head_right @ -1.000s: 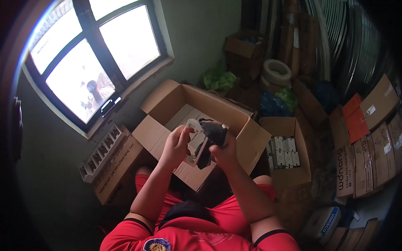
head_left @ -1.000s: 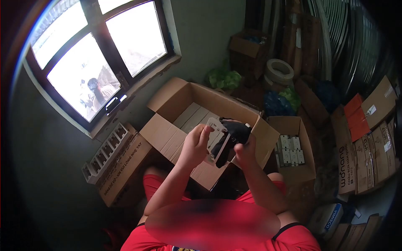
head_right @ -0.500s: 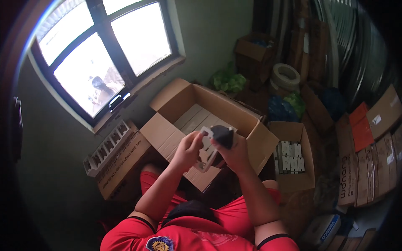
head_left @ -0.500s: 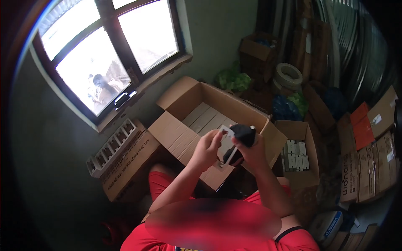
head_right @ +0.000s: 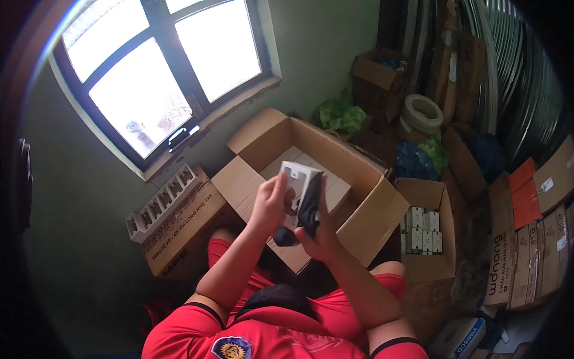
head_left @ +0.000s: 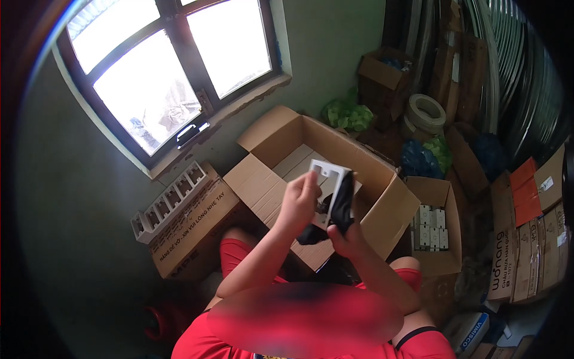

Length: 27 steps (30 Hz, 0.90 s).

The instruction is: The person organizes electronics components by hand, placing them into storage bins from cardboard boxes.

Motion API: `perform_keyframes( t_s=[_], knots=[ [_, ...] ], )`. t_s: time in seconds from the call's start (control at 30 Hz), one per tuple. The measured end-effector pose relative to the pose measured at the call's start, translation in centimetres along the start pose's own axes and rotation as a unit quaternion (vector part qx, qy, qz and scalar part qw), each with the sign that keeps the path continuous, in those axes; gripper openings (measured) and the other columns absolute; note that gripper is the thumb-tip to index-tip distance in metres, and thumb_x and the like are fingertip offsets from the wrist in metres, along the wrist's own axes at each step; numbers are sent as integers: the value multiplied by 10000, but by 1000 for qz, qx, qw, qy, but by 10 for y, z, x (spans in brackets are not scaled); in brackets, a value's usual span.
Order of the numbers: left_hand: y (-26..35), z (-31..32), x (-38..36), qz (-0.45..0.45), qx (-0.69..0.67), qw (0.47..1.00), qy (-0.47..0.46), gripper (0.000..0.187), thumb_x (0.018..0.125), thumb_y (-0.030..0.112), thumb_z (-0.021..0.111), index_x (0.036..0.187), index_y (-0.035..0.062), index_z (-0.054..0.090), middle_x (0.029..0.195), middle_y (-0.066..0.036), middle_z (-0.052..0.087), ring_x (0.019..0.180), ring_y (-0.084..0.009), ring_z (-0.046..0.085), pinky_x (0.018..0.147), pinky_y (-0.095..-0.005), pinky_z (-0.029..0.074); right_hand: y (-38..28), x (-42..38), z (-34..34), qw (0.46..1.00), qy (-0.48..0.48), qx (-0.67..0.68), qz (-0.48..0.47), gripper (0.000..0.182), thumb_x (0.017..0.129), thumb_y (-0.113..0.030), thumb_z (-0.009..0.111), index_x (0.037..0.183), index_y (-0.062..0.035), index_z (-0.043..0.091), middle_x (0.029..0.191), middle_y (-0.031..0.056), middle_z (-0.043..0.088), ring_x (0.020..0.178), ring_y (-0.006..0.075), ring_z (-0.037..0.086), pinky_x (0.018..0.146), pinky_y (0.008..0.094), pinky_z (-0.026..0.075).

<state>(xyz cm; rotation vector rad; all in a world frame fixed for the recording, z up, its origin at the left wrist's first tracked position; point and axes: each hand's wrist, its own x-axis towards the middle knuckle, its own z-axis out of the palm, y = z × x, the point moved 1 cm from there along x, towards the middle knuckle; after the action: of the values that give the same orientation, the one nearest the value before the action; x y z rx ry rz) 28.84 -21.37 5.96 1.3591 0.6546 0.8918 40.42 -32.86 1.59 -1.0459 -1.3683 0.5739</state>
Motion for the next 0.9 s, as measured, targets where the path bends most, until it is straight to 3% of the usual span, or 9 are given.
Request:
perform_keyframes(
  t_s=[0.13,0.27,0.4,0.5,0.53,0.63,0.67,0.7,0.9],
  knots=[
    [-1,23,-22,-25,31,996,-76,473,1089,384,452,841,-1,572,628,32,488,571,-55,447,503,-270,359,-32,17,-17,977,152,-62,-137,932,975,-423,611,1532,158,140,1639,290,136,1535,343,153,1221,418,180],
    [-4,29,-29,-77,30,991,-104,429,1095,384,434,860,43,546,675,39,469,551,-54,422,490,-248,365,-36,10,-21,979,198,52,-19,570,999,-287,603,1375,124,484,1401,246,543,1317,298,526,1104,383,380],
    [-5,31,-27,-115,65,984,-118,434,1092,397,431,911,30,577,684,37,472,563,-61,434,491,-250,371,-33,16,-28,962,267,51,-2,261,1017,-194,573,1059,50,656,1052,141,706,950,192,659,858,322,505],
    [-10,34,-28,-123,83,981,-128,437,1090,408,427,981,23,603,704,30,493,572,-65,445,495,-252,377,-26,15,-39,950,278,103,96,260,1022,-188,568,1037,54,661,1034,123,716,940,183,674,831,315,519],
    [-13,35,-25,-123,84,980,-131,440,1090,412,426,1008,21,612,713,27,504,575,-66,449,498,-253,380,-22,13,-42,946,265,129,136,313,1028,-197,554,1160,79,620,1155,147,688,1080,209,651,931,343,500],
    [-15,42,-16,-104,-15,994,-35,433,1091,399,439,1091,12,632,685,34,473,551,-73,422,496,-276,370,-17,13,-21,971,238,24,-21,475,1034,-221,541,1377,100,472,1388,209,558,1309,264,526,1099,388,394],
    [-11,40,-12,-129,-50,990,-9,412,1093,394,437,1109,22,611,697,36,472,525,-59,392,460,-266,339,-19,14,-13,977,200,-52,-50,638,1033,-244,533,1512,93,279,1551,247,368,1447,320,364,1197,418,247],
    [-16,38,-4,-105,-83,991,25,399,1093,387,439,1092,23,606,680,43,455,508,-47,377,433,-252,314,-23,17,-6,978,186,-66,-63,698,1020,-283,555,1527,86,249,1588,265,304,1475,358,318,1214,425,206],
    [-21,38,-17,-16,82,996,-23,433,1081,358,461,948,-24,617,693,-44,575,654,-116,515,597,-307,438,-27,15,-25,969,193,-140,-69,586,955,-242,663,1387,89,444,1425,235,470,1335,348,471,1124,448,347]
  ],
)
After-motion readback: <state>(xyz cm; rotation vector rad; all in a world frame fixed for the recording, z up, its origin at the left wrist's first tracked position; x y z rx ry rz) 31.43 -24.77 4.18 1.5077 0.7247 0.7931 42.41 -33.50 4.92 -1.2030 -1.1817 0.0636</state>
